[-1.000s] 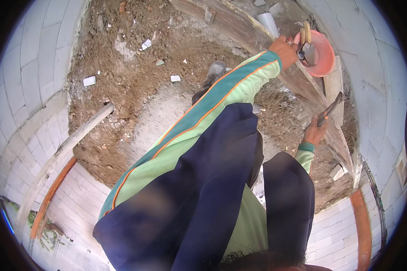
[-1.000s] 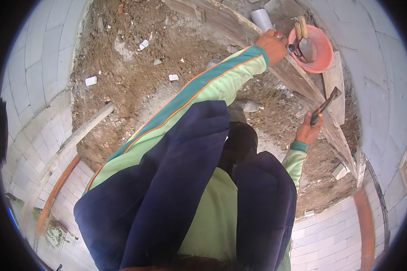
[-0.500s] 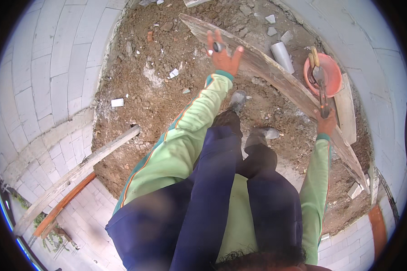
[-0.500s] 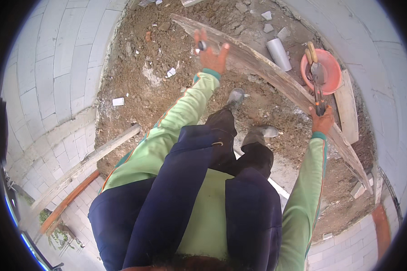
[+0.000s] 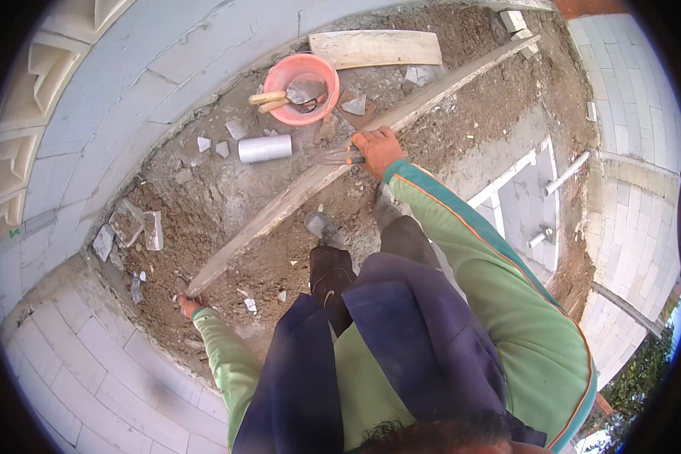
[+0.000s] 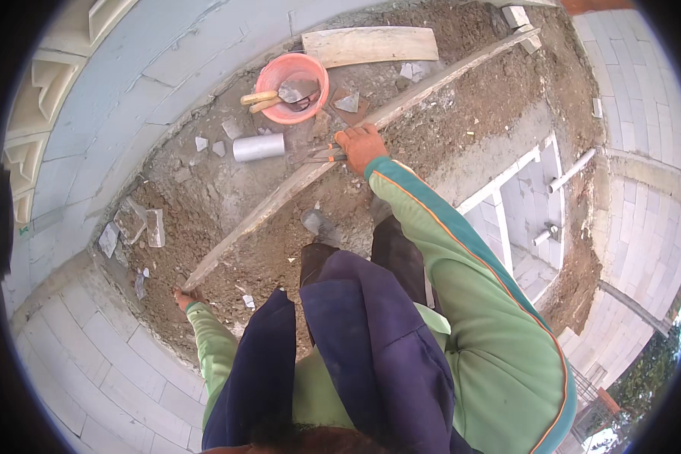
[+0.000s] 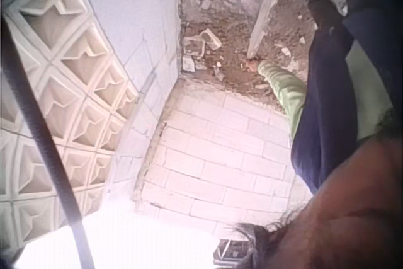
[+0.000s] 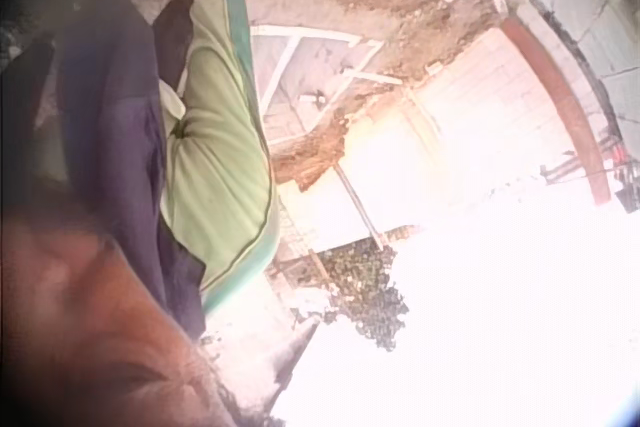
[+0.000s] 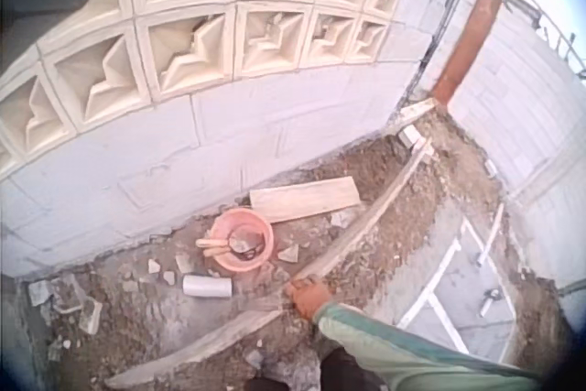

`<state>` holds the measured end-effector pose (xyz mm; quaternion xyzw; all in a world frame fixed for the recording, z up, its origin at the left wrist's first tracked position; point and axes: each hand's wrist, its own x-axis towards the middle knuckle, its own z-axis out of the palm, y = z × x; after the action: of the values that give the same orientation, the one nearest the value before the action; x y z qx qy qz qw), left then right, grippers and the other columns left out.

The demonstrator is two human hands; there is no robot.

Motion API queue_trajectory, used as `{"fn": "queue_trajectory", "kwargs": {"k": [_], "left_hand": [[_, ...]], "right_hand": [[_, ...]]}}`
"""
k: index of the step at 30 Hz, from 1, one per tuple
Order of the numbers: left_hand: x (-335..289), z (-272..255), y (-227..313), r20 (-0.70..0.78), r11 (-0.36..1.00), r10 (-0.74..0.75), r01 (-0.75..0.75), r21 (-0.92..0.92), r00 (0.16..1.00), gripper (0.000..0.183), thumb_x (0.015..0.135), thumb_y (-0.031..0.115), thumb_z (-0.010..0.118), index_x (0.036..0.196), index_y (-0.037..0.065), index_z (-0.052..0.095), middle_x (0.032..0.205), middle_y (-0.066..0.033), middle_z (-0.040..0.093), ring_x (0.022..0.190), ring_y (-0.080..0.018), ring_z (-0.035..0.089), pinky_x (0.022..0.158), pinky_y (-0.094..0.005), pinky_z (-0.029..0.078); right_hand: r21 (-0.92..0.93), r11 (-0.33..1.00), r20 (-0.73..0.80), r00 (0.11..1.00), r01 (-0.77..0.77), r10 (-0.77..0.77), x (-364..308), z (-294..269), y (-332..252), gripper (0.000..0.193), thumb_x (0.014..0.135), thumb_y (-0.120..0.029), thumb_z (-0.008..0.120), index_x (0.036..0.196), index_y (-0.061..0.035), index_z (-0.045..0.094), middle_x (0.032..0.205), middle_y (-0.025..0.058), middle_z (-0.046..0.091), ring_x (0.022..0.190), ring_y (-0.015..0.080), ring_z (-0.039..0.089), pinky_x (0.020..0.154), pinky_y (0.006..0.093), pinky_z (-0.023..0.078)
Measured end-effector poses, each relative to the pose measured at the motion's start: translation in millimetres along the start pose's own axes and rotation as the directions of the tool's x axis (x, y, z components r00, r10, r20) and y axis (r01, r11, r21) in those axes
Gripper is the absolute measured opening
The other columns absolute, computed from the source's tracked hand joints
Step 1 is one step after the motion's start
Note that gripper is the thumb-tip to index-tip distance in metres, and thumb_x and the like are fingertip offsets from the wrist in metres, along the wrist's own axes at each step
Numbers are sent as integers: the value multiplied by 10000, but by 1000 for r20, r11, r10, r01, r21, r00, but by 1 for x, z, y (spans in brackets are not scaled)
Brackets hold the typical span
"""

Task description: The person uses pliers to twist and cut wire, securing a curved wooden board into place on a construction site.

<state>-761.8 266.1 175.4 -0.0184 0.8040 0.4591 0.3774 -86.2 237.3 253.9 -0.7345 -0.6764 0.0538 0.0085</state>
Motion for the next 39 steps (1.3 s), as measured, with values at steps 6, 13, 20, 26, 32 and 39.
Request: {"fn": "queue_trajectory", "kwargs": {"k": [6,13,20,26,32,39], "left_hand": [[31,-7,10,-66,986,-121,127,105,990,440,865,233,693,1220,-19,632,1142,-194,695,1004,-321,680,870,-432,560],[88,-22,31,415,549,247,-479,684,876,336,887,276,582,1075,2,633,927,-144,625,768,-276,592,671,-379,480],[63,-16,64,192,112,529,-292,950,827,221,827,270,667,968,106,709,965,-82,692,895,-277,674,740,-437,543],[-3,-14,66,418,-253,719,-351,902,556,178,800,196,669,961,190,745,995,-51,722,938,-286,708,753,-467,561],[-16,4,56,299,-131,731,-304,944,614,203,810,215,684,993,139,729,994,-85,719,937,-292,708,766,-445,556],[-63,49,6,158,693,563,-567,446,811,318,793,292,751,1063,131,704,977,-109,717,884,-308,699,758,-446,550]], "right_hand": [[114,993,131,991,-25,10,-12,-2,-8,389,757,-187,755,1107,-149,589,1092,63,669,1089,246,634,1000,438,389],[108,994,29,999,29,-32,6,-8,-9,476,701,-192,809,1128,-168,600,1107,40,667,1124,245,617,1003,428,392],[140,990,14,1000,-12,10,-15,-34,24,538,655,-217,848,1127,-173,592,1114,23,667,1139,245,614,1019,405,392],[122,992,136,990,-42,26,-27,-49,42,522,664,-191,838,1124,-176,593,1122,6,665,1152,227,605,1009,394,395],[135,991,1,1000,-23,23,-5,-64,87,509,706,-180,808,1167,-177,592,1130,11,667,1170,222,600,1062,406,374],[16,971,-10,971,-239,240,0,-74,143,393,821,-166,705,1197,-204,599,1263,11,630,1273,217,535,1114,424,351]]}}
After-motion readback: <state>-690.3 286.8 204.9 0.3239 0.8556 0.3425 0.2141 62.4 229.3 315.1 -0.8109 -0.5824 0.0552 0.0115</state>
